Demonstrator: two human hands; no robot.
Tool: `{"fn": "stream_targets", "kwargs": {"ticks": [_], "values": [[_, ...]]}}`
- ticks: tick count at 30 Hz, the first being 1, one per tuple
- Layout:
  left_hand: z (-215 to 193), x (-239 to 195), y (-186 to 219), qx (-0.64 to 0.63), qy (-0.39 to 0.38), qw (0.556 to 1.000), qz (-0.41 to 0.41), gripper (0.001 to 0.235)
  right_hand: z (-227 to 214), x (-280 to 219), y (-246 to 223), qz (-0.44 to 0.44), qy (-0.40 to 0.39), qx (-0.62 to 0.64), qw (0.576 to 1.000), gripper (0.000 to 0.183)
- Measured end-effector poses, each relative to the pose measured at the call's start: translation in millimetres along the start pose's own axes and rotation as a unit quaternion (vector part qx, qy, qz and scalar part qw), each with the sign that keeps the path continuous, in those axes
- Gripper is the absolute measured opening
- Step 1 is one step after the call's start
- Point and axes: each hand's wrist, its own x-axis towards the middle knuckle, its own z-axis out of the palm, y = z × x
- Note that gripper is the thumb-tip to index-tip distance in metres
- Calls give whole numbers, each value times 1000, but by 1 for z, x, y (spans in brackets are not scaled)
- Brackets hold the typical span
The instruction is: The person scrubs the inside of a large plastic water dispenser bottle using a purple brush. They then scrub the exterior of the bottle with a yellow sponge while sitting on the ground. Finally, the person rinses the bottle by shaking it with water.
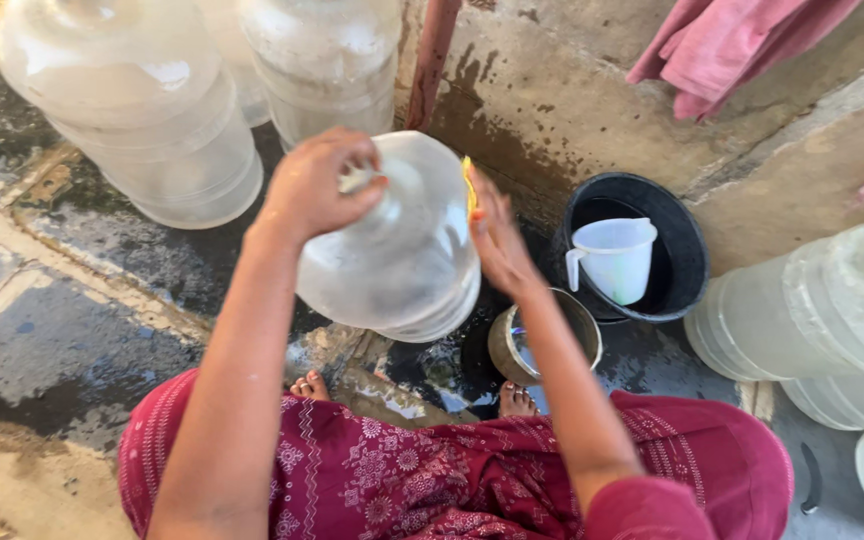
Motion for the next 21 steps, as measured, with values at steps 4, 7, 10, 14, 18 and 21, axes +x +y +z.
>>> {"fn": "stream_targets", "kwargs": {"ticks": [4, 7, 10, 14, 18, 21], "values": [[-6, -4, -7, -1, 66, 994, -91, 25, 50, -38, -13, -78, 109, 23, 991, 88], [-9, -7, -7, 22, 52, 994, -97, 26, 66, -50, -12, -111, 114, -76, 984, 85], [-17, -6, -2, 29, 9, 996, -83, 25, 55, -13, 10, -59, 118, -120, 984, 91], [-23, -8, 6, 25, -37, 994, -96, 24, 30, 70, 49, 131, -18, 246, 960, 117], [-19, -10, 3, 145, 12, 981, -132, 20, 25, 112, 57, 180, -149, 393, 889, 129], [-9, -13, -11, 191, 89, 961, -180, 12, 36, 116, 50, 160, -161, 440, 869, 124]]}}
